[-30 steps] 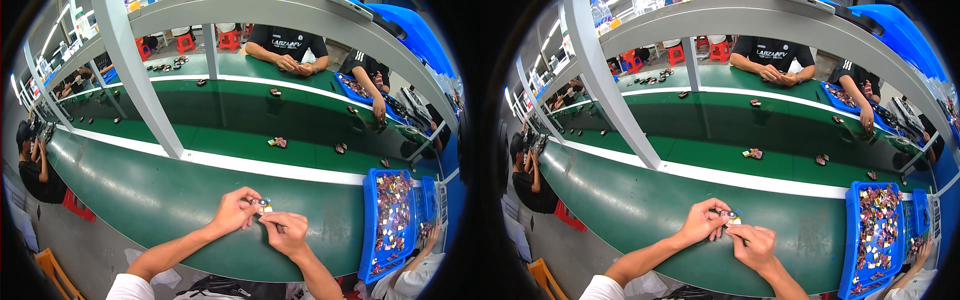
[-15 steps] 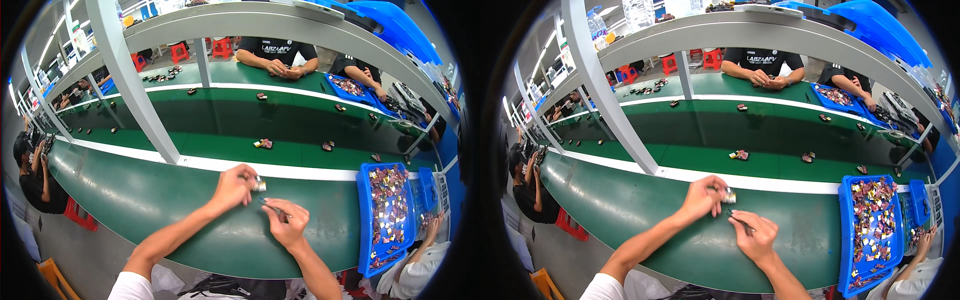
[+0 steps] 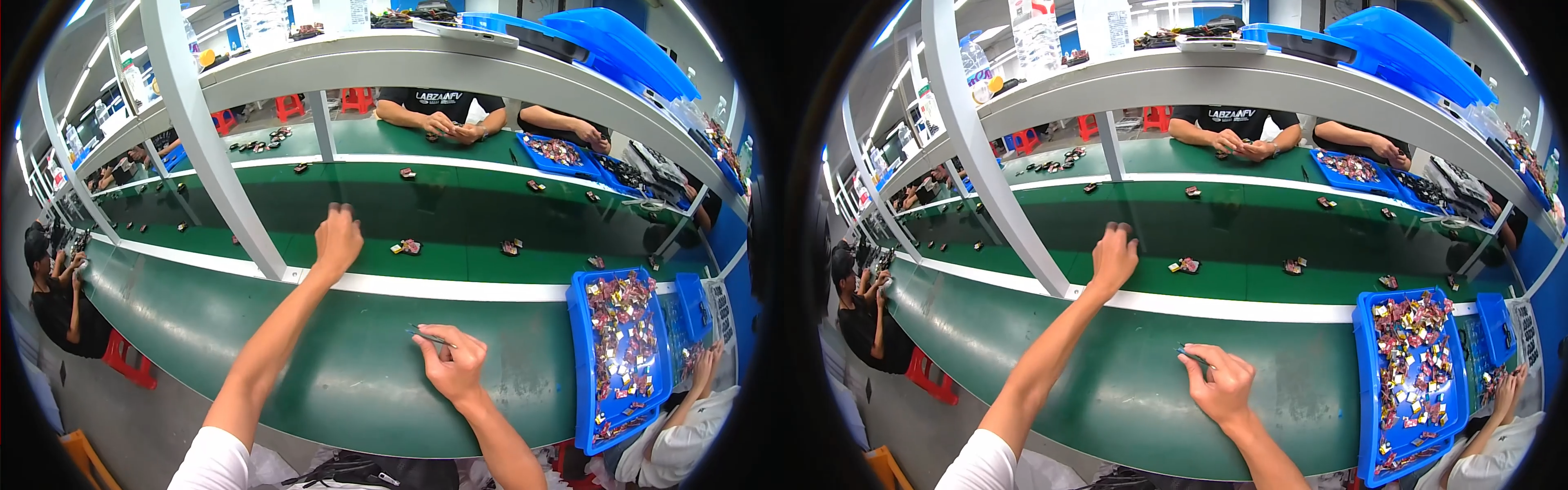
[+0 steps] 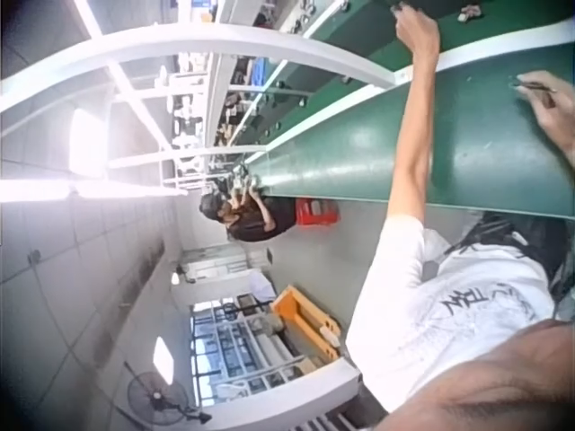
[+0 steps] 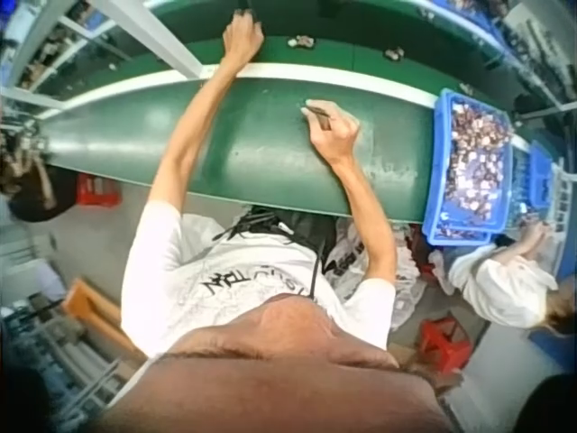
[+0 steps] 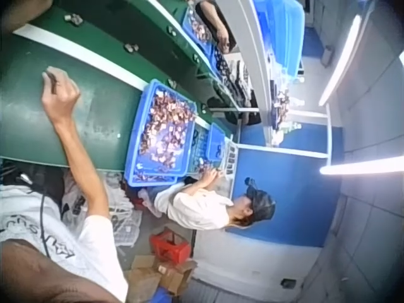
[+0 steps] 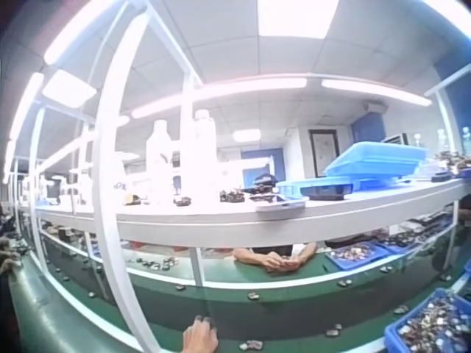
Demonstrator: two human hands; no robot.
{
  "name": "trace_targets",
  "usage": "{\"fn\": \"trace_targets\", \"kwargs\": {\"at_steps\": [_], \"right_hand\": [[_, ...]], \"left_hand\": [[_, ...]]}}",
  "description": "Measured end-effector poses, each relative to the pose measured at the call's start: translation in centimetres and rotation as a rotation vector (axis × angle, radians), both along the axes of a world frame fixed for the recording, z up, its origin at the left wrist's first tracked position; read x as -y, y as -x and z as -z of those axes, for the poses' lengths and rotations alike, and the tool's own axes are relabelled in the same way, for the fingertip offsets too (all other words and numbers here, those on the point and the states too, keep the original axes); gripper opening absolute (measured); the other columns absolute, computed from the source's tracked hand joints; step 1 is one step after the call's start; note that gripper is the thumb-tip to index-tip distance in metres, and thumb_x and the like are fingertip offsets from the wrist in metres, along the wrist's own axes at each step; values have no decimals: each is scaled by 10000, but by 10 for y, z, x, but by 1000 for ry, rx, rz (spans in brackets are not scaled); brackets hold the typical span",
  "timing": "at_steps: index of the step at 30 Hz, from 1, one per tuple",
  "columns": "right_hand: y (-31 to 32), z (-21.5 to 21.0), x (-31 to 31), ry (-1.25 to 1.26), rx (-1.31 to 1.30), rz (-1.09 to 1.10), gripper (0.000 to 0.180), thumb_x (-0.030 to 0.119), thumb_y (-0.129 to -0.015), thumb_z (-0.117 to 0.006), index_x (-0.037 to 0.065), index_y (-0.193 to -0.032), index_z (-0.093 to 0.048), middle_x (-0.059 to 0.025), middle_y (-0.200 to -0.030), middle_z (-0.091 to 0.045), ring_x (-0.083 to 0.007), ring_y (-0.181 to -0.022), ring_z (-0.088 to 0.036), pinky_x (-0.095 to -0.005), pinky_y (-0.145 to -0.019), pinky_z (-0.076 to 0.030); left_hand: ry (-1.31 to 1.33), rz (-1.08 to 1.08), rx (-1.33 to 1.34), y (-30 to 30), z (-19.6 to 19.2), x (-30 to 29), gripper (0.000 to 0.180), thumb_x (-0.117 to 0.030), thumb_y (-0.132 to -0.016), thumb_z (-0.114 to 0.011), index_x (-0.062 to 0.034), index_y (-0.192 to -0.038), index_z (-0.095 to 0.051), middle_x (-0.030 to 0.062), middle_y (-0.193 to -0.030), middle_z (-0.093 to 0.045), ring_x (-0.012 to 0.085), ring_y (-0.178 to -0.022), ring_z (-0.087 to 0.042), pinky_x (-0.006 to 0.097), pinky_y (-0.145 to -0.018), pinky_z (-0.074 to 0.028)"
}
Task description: Assembling small electronic components onto circuit boards on a factory assembly line.
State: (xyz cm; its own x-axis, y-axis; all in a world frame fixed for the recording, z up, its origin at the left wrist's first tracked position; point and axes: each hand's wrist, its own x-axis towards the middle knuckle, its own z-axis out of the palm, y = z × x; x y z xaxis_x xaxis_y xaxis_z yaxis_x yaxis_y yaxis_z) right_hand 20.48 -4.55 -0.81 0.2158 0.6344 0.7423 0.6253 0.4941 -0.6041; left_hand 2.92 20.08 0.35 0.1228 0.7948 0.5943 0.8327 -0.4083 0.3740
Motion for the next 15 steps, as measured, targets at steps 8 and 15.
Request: {"fn": "trace_targets", "kwargs": {"at_steps": [8,15], "right_hand": [[0,2,-1,-42,32,-27,173,6,-733,-843,48,-866,-740,-50,-810,-760,-83,-387,-421,-256,-410,-346],[2,1,-1,-36,54,-35,171,14,-730,-846,57,-861,-744,-43,-798,-756,-83,-385,-416,-259,-407,-342]], "left_hand": [[614,327,113,-53,21,27,151,-87,-826,-679,31,-864,-763,164,-703,-725,228,-608,-709,369,-629,-570],[308,113,8,-41,25,7,175,-92,-845,-692,32,-951,-755,182,-776,-732,273,-623,-723,397,-669,-580]]}}
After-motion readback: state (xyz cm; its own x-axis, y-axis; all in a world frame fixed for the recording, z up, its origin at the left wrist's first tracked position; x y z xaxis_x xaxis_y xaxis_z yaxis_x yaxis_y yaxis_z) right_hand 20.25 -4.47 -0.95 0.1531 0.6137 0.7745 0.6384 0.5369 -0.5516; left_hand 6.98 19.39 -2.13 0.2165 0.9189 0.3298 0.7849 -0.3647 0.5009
